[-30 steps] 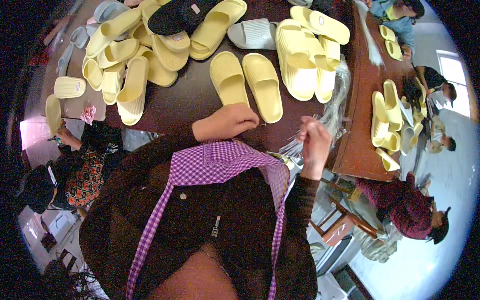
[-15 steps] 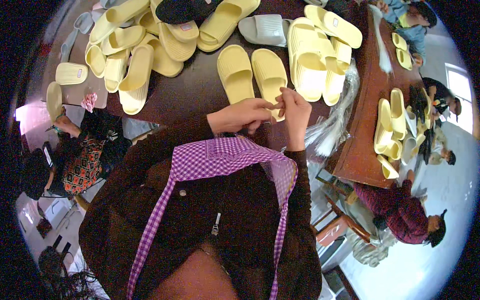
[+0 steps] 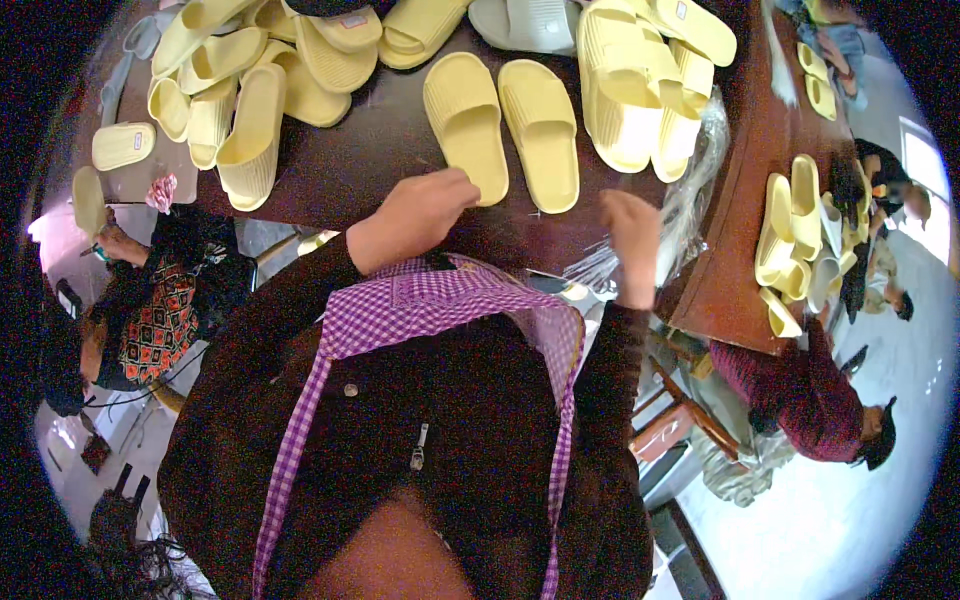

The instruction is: The person takes plastic ties and threads them through slippers by hand to fasten pairs together, repeating the process on different pairs.

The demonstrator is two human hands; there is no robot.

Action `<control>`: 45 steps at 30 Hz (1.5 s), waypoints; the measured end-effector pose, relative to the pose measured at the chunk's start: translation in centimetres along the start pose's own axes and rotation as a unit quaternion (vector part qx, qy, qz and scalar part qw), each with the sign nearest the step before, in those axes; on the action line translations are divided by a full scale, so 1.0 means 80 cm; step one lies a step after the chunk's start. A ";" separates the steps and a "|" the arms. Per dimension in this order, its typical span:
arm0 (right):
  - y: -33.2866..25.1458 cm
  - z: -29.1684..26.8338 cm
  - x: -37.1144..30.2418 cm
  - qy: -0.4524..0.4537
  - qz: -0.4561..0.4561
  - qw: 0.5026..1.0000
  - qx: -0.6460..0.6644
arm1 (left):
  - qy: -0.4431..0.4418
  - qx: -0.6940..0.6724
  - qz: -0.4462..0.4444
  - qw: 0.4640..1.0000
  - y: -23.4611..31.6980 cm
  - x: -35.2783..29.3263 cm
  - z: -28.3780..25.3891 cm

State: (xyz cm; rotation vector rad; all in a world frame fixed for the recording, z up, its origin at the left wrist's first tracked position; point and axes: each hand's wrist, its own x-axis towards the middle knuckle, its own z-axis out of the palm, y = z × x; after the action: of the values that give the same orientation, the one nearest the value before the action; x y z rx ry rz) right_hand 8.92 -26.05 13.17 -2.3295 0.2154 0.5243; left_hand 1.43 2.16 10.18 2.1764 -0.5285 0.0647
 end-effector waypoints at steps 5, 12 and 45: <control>0.070 0.084 0.057 -0.090 -0.146 0.965 -0.199 | -0.053 0.036 0.048 0.997 -0.025 -0.016 0.054; 0.016 0.140 0.118 0.006 -0.234 0.931 -0.279 | -0.012 0.124 0.012 0.992 -0.071 0.018 0.074; -0.089 0.144 0.230 0.050 -0.343 0.890 -0.294 | 0.128 0.165 -0.033 0.977 -0.112 0.050 0.088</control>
State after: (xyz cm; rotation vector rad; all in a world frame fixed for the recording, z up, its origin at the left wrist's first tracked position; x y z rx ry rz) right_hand 24.15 -13.01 2.16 -2.7765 -0.8114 0.1053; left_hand 7.64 0.06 0.01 2.4580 -0.3133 0.4165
